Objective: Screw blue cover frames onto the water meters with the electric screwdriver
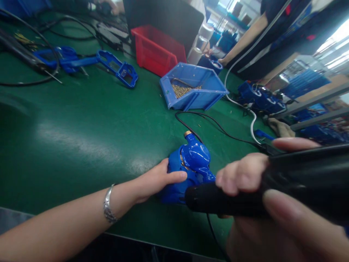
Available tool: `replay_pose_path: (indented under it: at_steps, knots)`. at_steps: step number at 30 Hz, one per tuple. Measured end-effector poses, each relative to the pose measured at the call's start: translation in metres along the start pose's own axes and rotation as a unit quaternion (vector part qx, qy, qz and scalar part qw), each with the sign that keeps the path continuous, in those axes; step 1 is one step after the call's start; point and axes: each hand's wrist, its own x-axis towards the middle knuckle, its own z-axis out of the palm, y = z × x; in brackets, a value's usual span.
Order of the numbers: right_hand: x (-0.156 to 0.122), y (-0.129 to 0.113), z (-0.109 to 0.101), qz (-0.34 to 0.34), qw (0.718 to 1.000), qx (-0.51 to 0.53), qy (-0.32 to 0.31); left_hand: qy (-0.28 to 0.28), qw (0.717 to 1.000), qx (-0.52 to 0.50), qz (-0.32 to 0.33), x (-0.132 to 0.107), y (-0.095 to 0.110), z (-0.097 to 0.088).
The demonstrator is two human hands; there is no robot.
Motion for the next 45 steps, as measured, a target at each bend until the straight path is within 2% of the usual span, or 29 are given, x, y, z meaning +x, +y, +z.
replay_pose_path:
  at_steps: [3, 7, 11, 13, 16, 19, 22, 25, 26, 27, 28, 29, 30, 31, 32, 33, 36, 38, 41, 45]
  knots:
    - [0.000, 0.016, 0.000, -0.029, 0.998, 0.048, -0.024, 0.007, 0.999, -0.036, 0.010, 0.000, -0.003, 0.004]
    - [0.003, 0.026, 0.001, -0.024, 0.998, 0.065, -0.012, 0.031, 0.997, -0.062, 0.022, 0.004, -0.008, 0.009]
    - [0.004, 0.025, 0.001, 0.009, 0.998, 0.057, -0.020, 0.040, 0.997, -0.060, 0.021, 0.006, -0.009, 0.009]
    - [0.003, 0.022, -0.002, 0.041, 0.997, 0.045, -0.046, 0.047, 0.997, -0.051, 0.014, 0.006, -0.008, 0.008]
    - [0.002, 0.019, -0.007, 0.052, 0.995, 0.034, -0.079, 0.053, 0.997, -0.047, 0.010, 0.005, -0.007, 0.008]
    - [0.000, 0.019, -0.007, 0.050, 0.996, 0.030, -0.075, 0.050, 0.997, -0.051, 0.013, 0.005, -0.007, 0.009]
    - [-0.001, 0.022, -0.002, 0.028, 0.998, 0.046, -0.033, 0.031, 0.998, -0.045, 0.016, 0.003, -0.008, 0.009]
    - [-0.002, 0.026, 0.002, 0.002, 0.998, 0.062, 0.000, -0.013, 1.000, 0.007, 0.007, 0.001, -0.005, 0.003]
    - [-0.002, 0.026, 0.002, -0.001, 0.998, 0.067, -0.006, -0.013, 0.998, 0.059, 0.001, 0.000, -0.001, -0.001]
    - [-0.003, 0.026, 0.001, 0.000, 0.997, 0.074, -0.016, 0.015, 0.991, 0.134, 0.001, -0.001, 0.006, -0.006]
    - [-0.003, 0.026, 0.000, -0.002, 0.996, 0.083, -0.023, 0.071, 0.972, 0.224, 0.016, -0.001, 0.015, -0.010]
    - [-0.003, 0.025, -0.002, 0.001, 0.995, 0.093, -0.028, 0.143, 0.936, 0.318, 0.049, 0.000, 0.026, -0.014]
    - [-0.003, 0.024, -0.003, 0.008, 0.994, 0.102, -0.032, 0.215, 0.881, 0.409, 0.098, 0.004, 0.040, -0.017]
    - [-0.004, 0.023, -0.004, 0.014, 0.993, 0.109, -0.034, 0.260, 0.823, 0.480, 0.156, 0.009, 0.056, -0.017]
    - [-0.004, 0.022, -0.006, 0.019, 0.993, 0.114, -0.035, 0.265, 0.774, 0.535, 0.213, 0.018, 0.072, -0.016]
    - [-0.004, 0.021, -0.007, 0.022, 0.992, 0.117, -0.038, 0.226, 0.729, 0.596, 0.249, 0.030, 0.087, -0.013]
    - [-0.004, 0.021, -0.009, 0.025, 0.990, 0.123, -0.060, 0.127, 0.699, 0.656, 0.254, 0.082, 0.125, 0.007]
    - [-0.002, 0.024, -0.011, 0.021, 0.990, 0.126, -0.063, 0.057, 0.682, 0.692, 0.229, 0.122, 0.137, 0.024]
    - [0.002, 0.030, -0.015, 0.002, 0.989, 0.132, -0.064, -0.002, 0.660, 0.731, 0.177, 0.171, 0.141, 0.044]
    - [0.008, 0.035, -0.021, 0.000, 0.987, 0.121, -0.101, -0.029, 0.649, 0.749, 0.130, 0.204, 0.133, 0.051]
